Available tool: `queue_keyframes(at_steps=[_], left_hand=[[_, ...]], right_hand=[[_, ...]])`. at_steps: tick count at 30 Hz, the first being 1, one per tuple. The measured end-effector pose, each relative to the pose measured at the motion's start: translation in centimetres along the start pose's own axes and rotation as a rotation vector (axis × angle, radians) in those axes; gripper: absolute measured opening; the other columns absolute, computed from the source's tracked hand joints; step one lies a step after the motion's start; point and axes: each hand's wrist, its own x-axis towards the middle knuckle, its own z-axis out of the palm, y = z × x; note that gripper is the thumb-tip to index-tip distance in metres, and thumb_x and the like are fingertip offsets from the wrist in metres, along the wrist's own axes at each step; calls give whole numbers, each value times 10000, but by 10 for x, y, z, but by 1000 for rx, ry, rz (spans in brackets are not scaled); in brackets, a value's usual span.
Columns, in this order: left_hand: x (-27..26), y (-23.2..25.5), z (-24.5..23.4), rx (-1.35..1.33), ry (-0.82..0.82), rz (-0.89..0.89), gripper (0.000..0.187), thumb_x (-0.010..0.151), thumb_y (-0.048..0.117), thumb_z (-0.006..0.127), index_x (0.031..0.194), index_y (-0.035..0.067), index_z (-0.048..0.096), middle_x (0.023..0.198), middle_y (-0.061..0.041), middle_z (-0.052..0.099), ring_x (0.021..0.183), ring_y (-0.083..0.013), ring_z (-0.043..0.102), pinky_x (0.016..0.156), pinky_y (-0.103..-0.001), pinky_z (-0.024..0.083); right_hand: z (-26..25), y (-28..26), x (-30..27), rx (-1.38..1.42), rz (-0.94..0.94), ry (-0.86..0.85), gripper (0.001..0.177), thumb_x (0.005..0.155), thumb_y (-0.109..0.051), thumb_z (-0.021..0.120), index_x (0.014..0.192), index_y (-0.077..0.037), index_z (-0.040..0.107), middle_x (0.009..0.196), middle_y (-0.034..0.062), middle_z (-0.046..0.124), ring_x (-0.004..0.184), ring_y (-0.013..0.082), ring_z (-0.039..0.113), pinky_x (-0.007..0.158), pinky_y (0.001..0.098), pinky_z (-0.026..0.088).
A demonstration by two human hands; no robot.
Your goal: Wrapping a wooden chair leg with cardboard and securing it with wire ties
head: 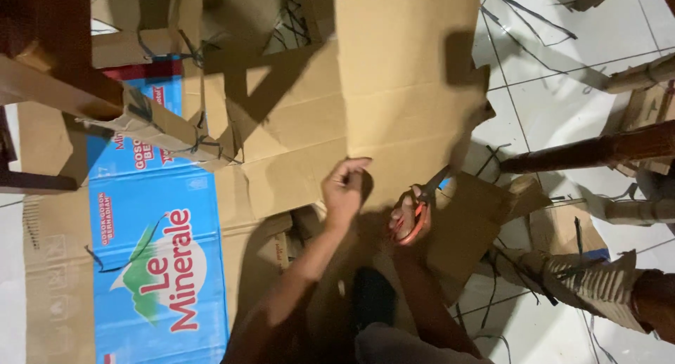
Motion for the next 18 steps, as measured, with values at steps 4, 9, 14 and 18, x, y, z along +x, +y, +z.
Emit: queue_keyframes(at_steps=[4, 9, 14, 18], left_hand=[[18, -3, -45, -36, 177, 41, 325, 845, -125, 552, 873, 144, 732, 788, -12, 654, 815, -143, 567, 887, -313, 481], [29, 6, -93, -32, 280, 4, 267, 863, -126, 534, 832, 120, 633, 833, -32, 668, 802, -144, 575, 847, -296, 451], [31, 9, -131, -6, 311, -52, 217, 860, -92, 567, 844, 110, 644, 825, -40, 698, 768, -115, 597, 742, -269, 497], [27, 23, -151, 47, 290, -68, 209, 878, -71, 540, 860, 111, 641, 852, -62, 696, 804, -136, 599, 767, -269, 492]], right_hand=[[29, -38, -15, 58, -47, -128, 440, 966, -118, 701, 1380, -45, 571, 753, 166, 533, 397, 257, 529, 306, 307, 472], [59, -77, -47, -8, 11, -239, 450, 996, -126, 661, 1415, -43, 520, 579, 83, 529, 371, 149, 517, 353, 222, 457], [90, -116, -67, -41, 113, -274, 462, 1010, -141, 659, 1402, -80, 420, 655, 84, 533, 387, 136, 523, 339, 204, 459], [87, -127, -63, -204, 82, -350, 405, 996, -210, 687, 1276, -22, 462, 700, 114, 572, 416, 168, 580, 335, 237, 495]])
